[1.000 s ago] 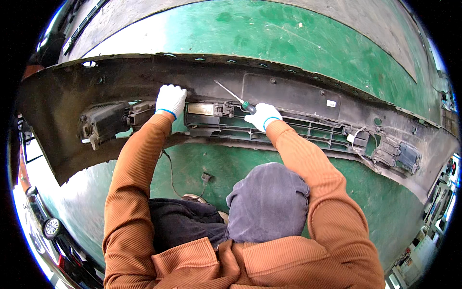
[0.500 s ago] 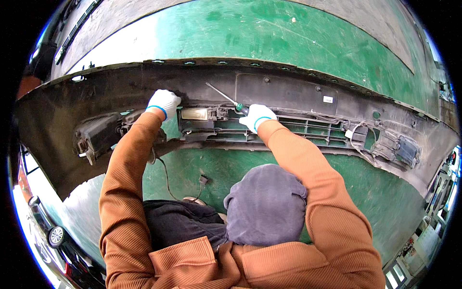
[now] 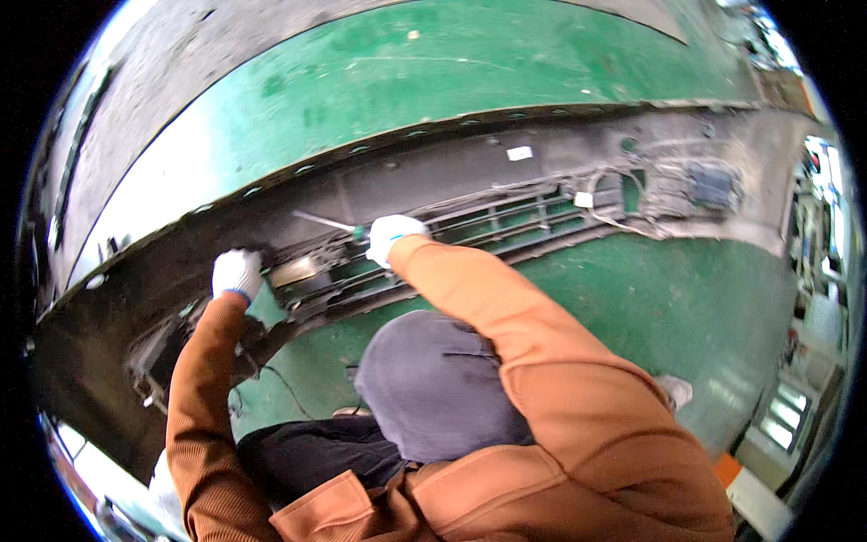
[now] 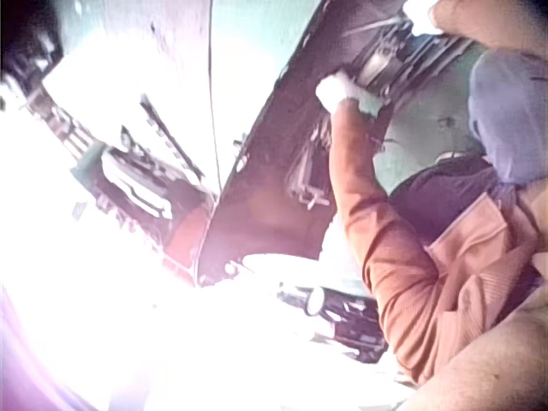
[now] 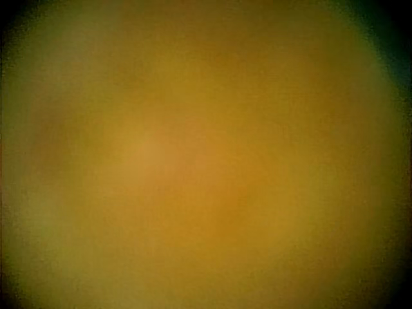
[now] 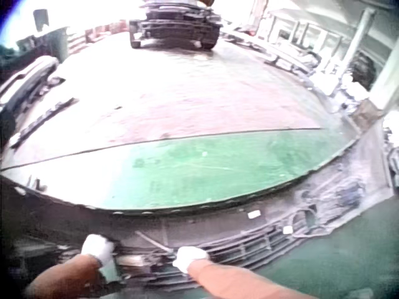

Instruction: The person uses a screwdriver to remove screws and disassemble a car bumper cover. They remove a plastic trim piece and then proceed to detach a mechanical component from the bumper assembly.

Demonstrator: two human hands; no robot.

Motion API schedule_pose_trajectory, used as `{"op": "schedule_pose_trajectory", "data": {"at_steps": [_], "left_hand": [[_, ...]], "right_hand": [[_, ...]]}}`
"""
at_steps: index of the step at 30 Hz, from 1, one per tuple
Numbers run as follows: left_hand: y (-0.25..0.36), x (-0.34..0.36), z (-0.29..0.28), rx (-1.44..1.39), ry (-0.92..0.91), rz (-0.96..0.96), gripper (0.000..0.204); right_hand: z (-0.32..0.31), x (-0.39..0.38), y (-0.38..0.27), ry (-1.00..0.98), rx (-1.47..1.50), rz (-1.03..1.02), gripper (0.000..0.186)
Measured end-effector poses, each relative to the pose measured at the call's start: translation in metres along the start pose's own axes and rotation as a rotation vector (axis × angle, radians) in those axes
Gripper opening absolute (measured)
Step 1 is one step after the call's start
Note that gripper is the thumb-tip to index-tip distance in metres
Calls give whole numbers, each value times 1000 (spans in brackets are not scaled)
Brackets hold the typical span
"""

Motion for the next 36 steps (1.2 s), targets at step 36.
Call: {"op": "schedule_pose_trajectory", "data": {"at_steps": [36], "left_hand": [[-21,-18,-18,-210,-240,-47,45]], "right_hand": [[4,3,-4,20,72,95,25]]}}
Point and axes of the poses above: each hand's wrist, its own x-axis towards the middle knuckle, its own z-axis out of the palm, y = z × x, the point moved 2 cm from there along x, towards the middle knuckle, and after that the axes turned 8 degrees about x, right-handed, at the moved point
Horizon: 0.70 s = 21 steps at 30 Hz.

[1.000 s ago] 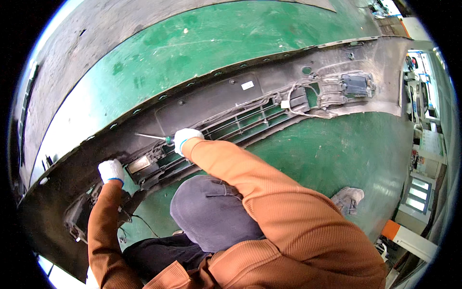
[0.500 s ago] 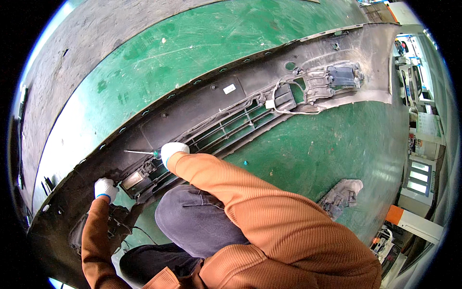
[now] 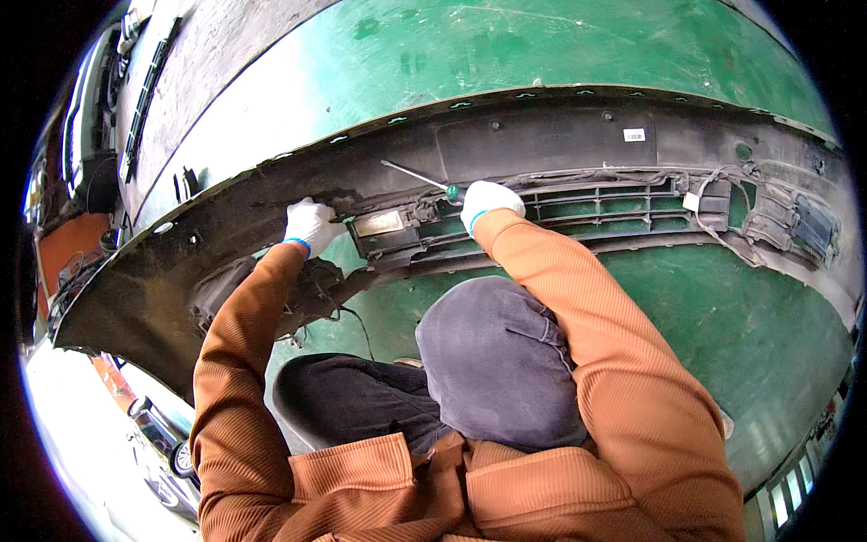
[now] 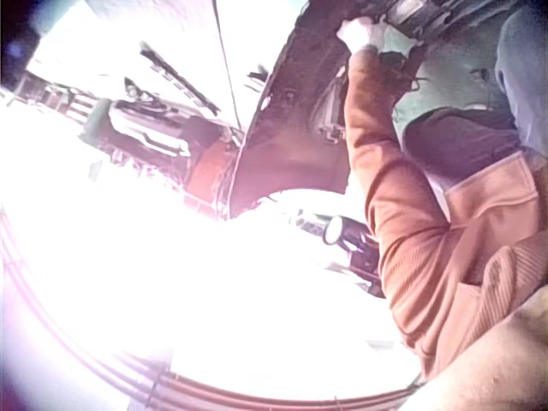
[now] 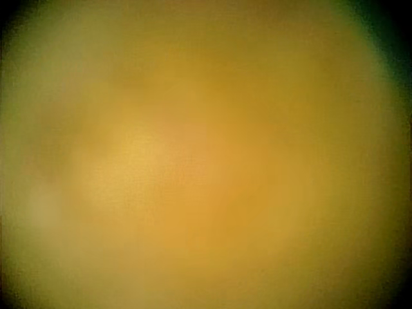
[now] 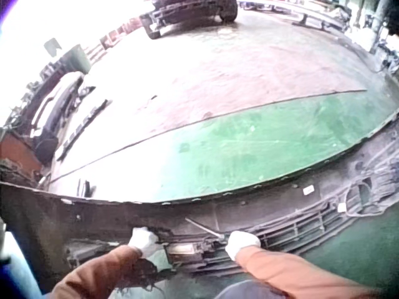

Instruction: The person uses a screwdriver to remove screws and disassemble a car bumper cover. They remove a plastic trim piece and then proceed to detach a mechanical component from the bumper assembly.

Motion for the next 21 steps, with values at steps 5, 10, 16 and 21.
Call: {"op": "schedule_pose_trajectory", "data": {"at_steps": [5,10,16,21], "left_hand": [[62,8,-56,-359,173,198,44],[38,13,-71,-319,-36,65,44],[27,-27,-55,-129,69,-188,74],[37,-14,-58,-128,521,3,54]], "right_hand": [[8,15,9,14,-15,-36,43],[-1,11,8,36,23,-66,46],[-1,9,6,11,-19,-57,43],[-3,8,5,22,-27,-60,45]]}}
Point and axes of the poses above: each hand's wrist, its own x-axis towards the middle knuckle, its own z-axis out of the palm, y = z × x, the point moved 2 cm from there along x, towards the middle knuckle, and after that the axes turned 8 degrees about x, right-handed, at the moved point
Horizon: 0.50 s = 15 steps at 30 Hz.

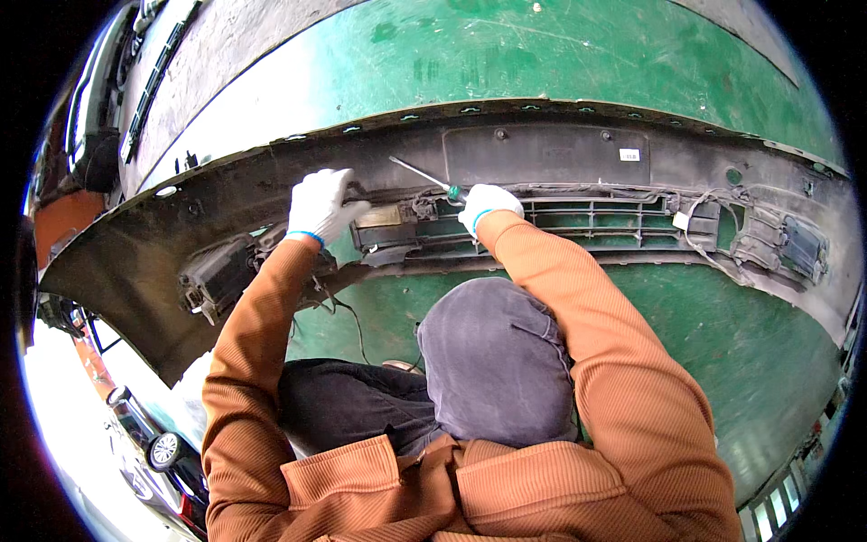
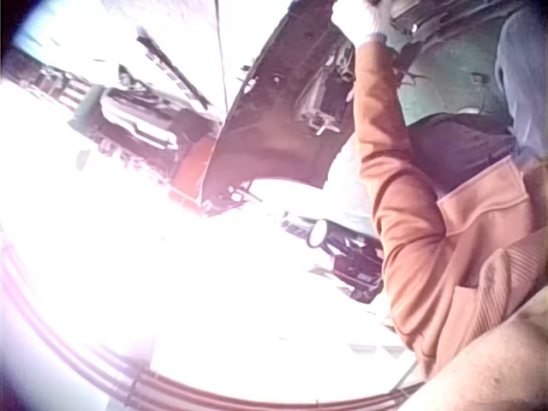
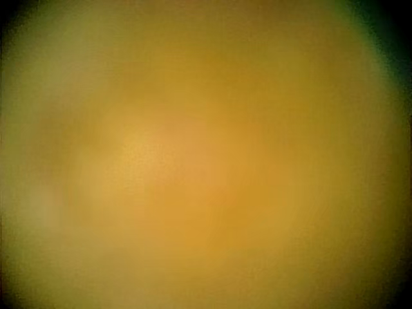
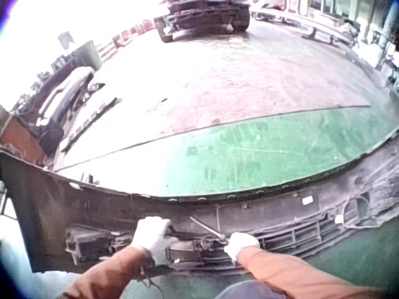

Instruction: The person uses a screwdriver to remove screws and disassemble a car bumper cover. They remove a plastic trim piece and then proceed to detach a mechanical component from the bumper assembly.

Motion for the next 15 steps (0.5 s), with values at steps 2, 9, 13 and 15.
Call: {"op": "schedule_pose_trajectory", "data": {"at_steps": [2,9,13,15], "left_hand": [[16,12,29,-166,-219,63,52],[46,54,66,-217,-642,-36,69],[53,70,74,-188,-732,29,68],[57,78,76,-147,-789,66,68]], "right_hand": [[-2,-2,-2,4,-5,-11,45],[-7,-9,-9,2,-22,50,40],[-4,-10,-7,41,-34,5,44],[-2,-4,-3,30,-32,3,46]]}}
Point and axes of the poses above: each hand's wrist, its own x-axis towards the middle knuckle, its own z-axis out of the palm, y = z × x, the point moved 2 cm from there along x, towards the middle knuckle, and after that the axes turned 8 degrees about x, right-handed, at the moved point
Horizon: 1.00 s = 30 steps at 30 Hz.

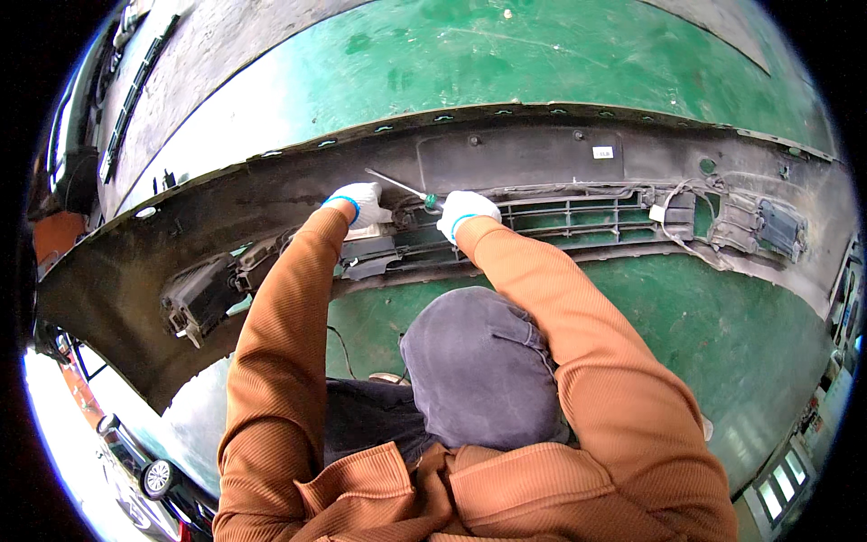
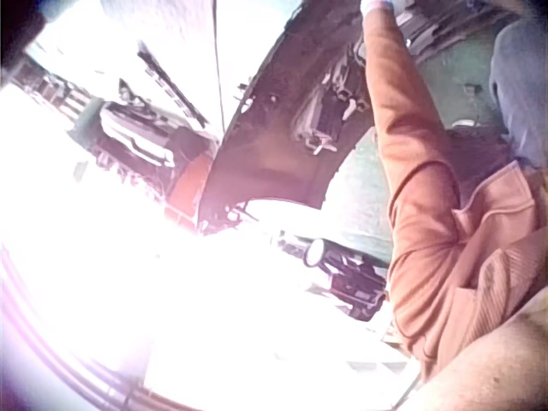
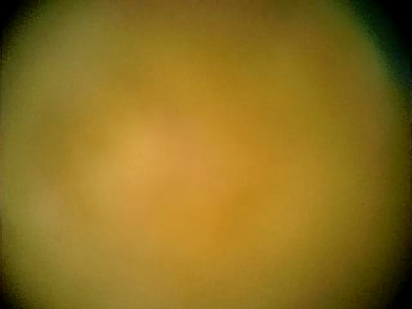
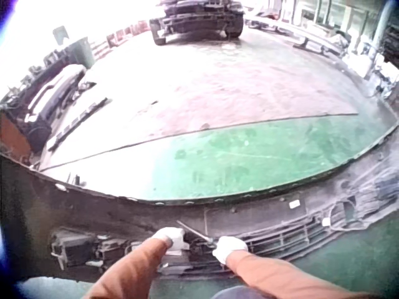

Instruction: The person uses a screwdriver to remove screws and disassemble a car bumper cover. They remove a plastic trim piece and then proceed to detach a mechanical component from the bumper assembly.

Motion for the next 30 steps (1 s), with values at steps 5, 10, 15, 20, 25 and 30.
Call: {"op": "schedule_pose_trajectory", "data": {"at_steps": [5,10,15,20,25,30], "left_hand": [[5,-5,6,26,55,10,57],[7,-2,9,-8,66,45,58],[0,-2,15,-68,93,101,60],[2,-14,1,-76,61,142,54],[2,-19,4,-101,121,161,47],[3,-21,4,-125,143,147,44]], "right_hand": [[-7,-10,-6,-29,4,20,33],[0,2,-1,-8,26,15,30],[3,3,1,-14,35,16,29],[3,3,3,-3,47,13,29],[2,0,2,0,65,21,28],[3,3,2,5,62,25,28]]}}
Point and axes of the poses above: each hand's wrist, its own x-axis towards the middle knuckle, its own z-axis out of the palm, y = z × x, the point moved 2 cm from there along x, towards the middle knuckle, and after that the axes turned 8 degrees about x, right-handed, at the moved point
